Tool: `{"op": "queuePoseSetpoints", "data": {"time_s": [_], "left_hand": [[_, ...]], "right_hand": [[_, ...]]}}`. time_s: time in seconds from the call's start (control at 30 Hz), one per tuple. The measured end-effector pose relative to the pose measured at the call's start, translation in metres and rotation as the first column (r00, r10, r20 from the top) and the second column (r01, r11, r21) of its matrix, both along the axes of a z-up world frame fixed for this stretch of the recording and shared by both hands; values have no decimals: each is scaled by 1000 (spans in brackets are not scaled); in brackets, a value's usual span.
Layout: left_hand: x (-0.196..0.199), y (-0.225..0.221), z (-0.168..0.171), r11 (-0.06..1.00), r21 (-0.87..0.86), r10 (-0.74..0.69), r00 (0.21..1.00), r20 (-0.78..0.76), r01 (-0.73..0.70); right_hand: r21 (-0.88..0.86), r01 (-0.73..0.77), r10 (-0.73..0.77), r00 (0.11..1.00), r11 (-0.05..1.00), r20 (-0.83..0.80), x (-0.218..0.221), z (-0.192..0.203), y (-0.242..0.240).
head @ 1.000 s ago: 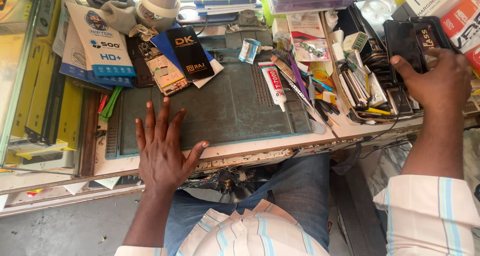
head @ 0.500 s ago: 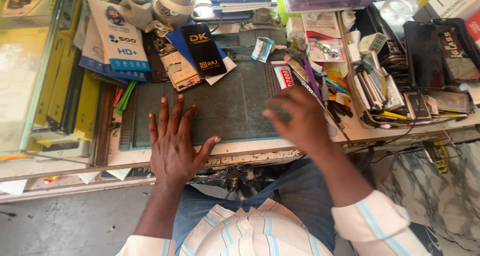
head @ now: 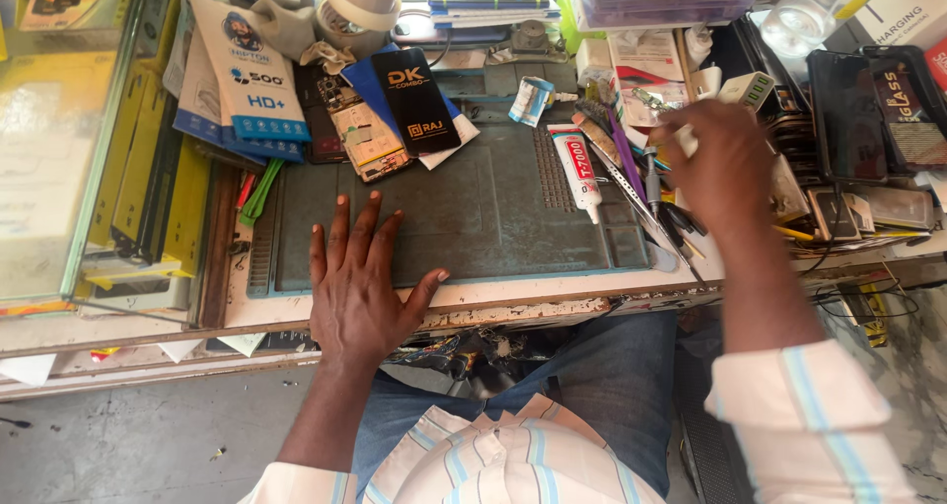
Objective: The person handles a smartphone screen protector package and a disassembled phone, then opens a drawer to retrieve and count currency notes. After closing the drawer, the person uses a precision tool to work on a small circuit board on the workbench.
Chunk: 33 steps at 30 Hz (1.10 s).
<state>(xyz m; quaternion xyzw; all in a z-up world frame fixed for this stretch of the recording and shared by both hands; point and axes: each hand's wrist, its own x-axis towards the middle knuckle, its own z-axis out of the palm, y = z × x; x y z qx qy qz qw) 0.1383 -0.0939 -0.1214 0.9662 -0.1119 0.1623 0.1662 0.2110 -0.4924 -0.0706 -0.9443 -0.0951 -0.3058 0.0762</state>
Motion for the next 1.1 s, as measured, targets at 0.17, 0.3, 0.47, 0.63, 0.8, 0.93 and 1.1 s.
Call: {"op": "queuePoseSetpoints", "data": {"time_s": [0.17,0.3,0.47,0.63,0.8,0.93,1.1], "left_hand": [[-1,0,2,1000,-6,-7,1000,3,7],[-2,1,0,1000,-8,-3,1000,-2,3],[0,1,-1,1000,-1,-12,1000,-1,12],[0,1,-2,1000,-17,-15,1000,3,15],[-1,0,-3,1000,-17,-11,999,34,12],[-2,1,-2,1000,-24,-13,999,50,15],[-3,1,-2,999,-44,-20,999,45,22]], "right_hand": [[-148,83,-106,982,986,-156,47,4,-38],[-312,101,-169,965,945,-199,78,-6,-42],[-326,135,-245,913,936,-326,91,-12,-41],[-316,104,-164,972,943,-170,72,7,-26],[243,-171,228,945,955,-233,21,6,45],[29,-366,366,918,930,-151,-21,-12,105],[6,-369,362,910,930,-204,-38,-22,146]]}}
